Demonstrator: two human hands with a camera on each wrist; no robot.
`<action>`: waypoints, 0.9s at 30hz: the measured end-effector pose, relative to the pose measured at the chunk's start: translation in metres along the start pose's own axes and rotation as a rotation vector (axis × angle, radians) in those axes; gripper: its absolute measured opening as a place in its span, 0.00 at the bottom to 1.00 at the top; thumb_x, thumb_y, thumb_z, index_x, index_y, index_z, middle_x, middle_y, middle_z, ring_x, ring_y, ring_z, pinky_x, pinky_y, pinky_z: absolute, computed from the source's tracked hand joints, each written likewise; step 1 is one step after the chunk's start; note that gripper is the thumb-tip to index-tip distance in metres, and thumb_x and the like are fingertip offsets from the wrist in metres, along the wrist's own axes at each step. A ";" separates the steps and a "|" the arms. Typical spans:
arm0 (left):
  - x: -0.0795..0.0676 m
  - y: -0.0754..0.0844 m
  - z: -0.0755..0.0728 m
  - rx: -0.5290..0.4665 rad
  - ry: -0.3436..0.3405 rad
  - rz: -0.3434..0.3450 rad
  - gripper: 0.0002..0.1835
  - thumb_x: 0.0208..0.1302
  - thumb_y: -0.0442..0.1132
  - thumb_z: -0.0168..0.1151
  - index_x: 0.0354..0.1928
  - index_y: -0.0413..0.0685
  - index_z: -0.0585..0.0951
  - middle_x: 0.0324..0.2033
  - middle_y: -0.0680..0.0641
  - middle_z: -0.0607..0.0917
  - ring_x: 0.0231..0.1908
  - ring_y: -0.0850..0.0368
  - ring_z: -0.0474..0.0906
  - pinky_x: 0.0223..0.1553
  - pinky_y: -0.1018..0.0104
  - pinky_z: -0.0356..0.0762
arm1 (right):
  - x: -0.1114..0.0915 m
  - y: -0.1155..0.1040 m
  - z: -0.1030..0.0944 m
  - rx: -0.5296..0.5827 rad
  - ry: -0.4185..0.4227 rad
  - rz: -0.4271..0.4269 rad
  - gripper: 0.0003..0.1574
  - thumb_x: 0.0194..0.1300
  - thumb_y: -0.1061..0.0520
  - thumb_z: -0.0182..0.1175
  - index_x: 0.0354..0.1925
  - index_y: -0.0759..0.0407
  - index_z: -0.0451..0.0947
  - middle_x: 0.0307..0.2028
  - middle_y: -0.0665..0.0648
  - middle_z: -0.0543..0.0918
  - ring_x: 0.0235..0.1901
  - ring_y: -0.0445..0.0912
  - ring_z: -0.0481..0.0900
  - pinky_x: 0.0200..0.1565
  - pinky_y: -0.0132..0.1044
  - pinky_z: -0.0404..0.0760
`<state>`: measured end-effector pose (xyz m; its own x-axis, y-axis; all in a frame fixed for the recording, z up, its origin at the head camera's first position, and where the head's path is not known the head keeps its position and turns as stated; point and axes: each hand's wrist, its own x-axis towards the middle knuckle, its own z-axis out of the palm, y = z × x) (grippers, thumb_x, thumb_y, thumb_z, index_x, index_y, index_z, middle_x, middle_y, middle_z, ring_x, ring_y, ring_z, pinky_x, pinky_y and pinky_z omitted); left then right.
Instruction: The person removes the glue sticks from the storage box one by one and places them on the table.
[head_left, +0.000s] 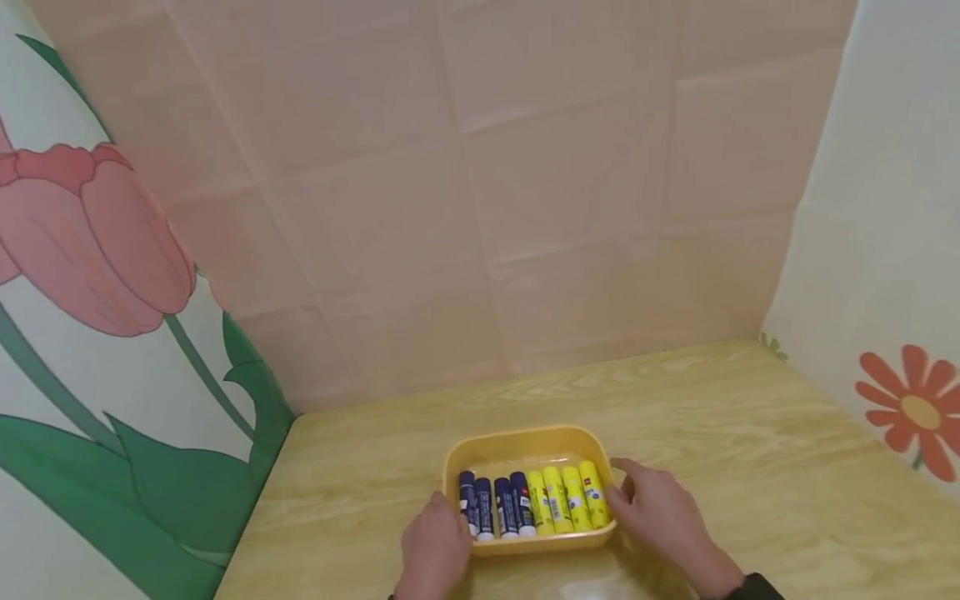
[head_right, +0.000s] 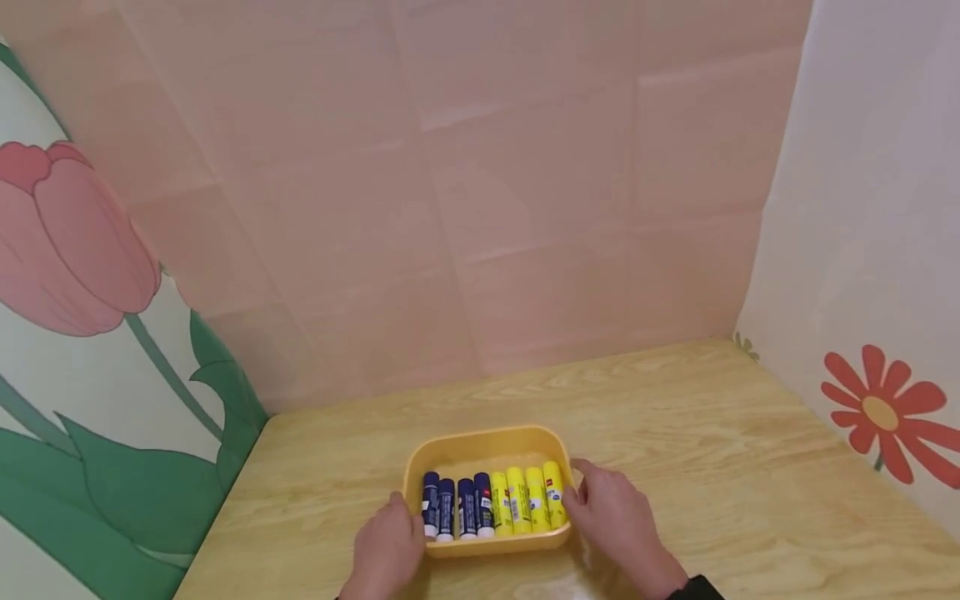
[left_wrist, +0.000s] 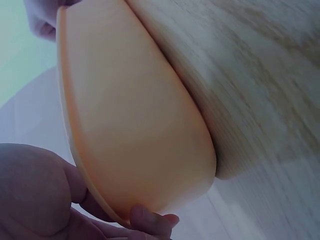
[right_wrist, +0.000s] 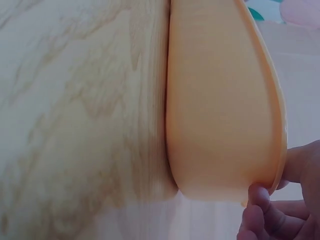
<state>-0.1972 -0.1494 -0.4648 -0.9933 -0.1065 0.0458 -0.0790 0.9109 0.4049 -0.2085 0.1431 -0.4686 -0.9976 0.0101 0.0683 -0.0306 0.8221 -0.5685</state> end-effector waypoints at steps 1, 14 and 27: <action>-0.001 0.000 0.001 -0.006 0.003 0.002 0.17 0.65 0.39 0.59 0.47 0.29 0.75 0.27 0.40 0.78 0.28 0.46 0.78 0.33 0.48 0.79 | 0.000 0.000 0.000 -0.003 -0.003 0.005 0.34 0.61 0.54 0.62 0.61 0.70 0.73 0.22 0.49 0.75 0.20 0.43 0.70 0.21 0.35 0.69; 0.003 0.007 0.003 -0.065 -0.015 0.022 0.17 0.70 0.38 0.52 0.50 0.28 0.75 0.27 0.41 0.79 0.28 0.47 0.78 0.32 0.50 0.79 | 0.000 0.005 -0.011 -0.054 0.010 0.007 0.34 0.58 0.54 0.63 0.60 0.70 0.74 0.22 0.50 0.75 0.20 0.44 0.69 0.22 0.37 0.68; 0.016 0.014 0.015 0.024 -0.059 0.008 0.16 0.71 0.35 0.55 0.54 0.30 0.74 0.29 0.38 0.81 0.29 0.47 0.81 0.32 0.51 0.81 | -0.004 0.007 -0.020 -0.100 0.008 0.031 0.35 0.59 0.52 0.63 0.60 0.70 0.74 0.22 0.50 0.76 0.20 0.44 0.70 0.22 0.37 0.69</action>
<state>-0.2152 -0.1326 -0.4723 -0.9971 -0.0758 -0.0056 -0.0722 0.9210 0.3829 -0.2033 0.1599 -0.4566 -0.9975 0.0405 0.0585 0.0070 0.8743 -0.4854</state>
